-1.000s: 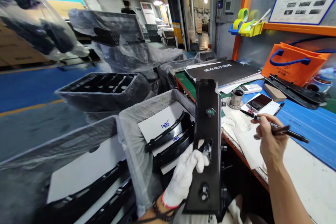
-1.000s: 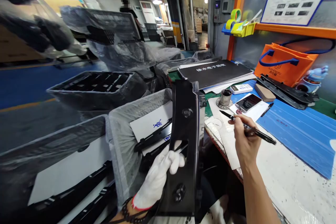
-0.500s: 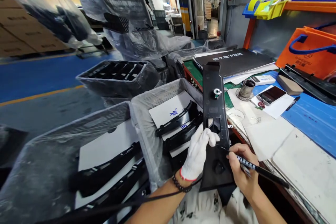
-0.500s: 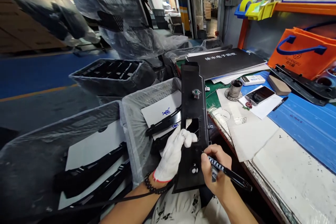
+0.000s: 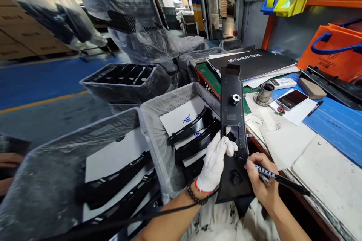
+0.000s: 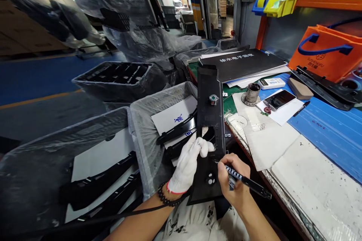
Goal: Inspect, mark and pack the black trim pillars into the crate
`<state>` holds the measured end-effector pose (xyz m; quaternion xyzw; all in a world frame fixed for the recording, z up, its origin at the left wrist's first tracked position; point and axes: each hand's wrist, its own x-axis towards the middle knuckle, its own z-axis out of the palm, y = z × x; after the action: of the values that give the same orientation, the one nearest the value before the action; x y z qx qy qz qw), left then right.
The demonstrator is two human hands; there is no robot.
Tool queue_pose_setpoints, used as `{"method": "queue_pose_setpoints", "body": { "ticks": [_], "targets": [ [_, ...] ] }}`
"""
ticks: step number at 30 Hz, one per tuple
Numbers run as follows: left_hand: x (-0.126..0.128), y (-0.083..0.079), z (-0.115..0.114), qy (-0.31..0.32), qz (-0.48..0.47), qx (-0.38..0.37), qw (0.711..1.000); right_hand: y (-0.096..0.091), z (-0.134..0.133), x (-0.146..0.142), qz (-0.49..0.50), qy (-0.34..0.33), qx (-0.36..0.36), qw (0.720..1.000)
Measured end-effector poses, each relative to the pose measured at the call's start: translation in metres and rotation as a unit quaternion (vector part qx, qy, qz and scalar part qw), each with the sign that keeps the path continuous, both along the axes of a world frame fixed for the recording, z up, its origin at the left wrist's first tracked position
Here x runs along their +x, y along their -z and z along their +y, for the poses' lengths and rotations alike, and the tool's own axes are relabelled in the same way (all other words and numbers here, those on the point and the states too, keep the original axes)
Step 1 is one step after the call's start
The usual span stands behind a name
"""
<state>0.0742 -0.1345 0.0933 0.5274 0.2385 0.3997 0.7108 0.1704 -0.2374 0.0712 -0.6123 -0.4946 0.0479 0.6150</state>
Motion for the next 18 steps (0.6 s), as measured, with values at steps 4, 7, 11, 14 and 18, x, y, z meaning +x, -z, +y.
{"method": "queue_pose_setpoints", "body": {
  "ticks": [4,7,11,14,18],
  "targets": [
    [-0.001,0.001,0.001,0.005,0.003,0.014,1.0,0.004,0.0,-0.001,0.015,0.016,0.006,1.0],
    [-0.001,0.003,0.0,0.007,0.001,0.022,1.0,0.007,0.0,-0.002,0.02,0.019,0.003,1.0],
    [-0.002,0.01,0.004,0.0,-0.002,0.018,1.0,0.006,0.0,0.002,0.038,-0.013,-0.015,0.999],
    [-0.003,0.021,0.015,-0.019,-0.023,0.007,1.0,-0.006,0.003,0.021,0.071,0.02,-0.021,0.997],
    [-0.003,0.037,0.037,-0.074,-0.058,-0.056,0.994,-0.03,0.026,0.073,0.094,0.146,-0.036,0.984]
  ]
}}
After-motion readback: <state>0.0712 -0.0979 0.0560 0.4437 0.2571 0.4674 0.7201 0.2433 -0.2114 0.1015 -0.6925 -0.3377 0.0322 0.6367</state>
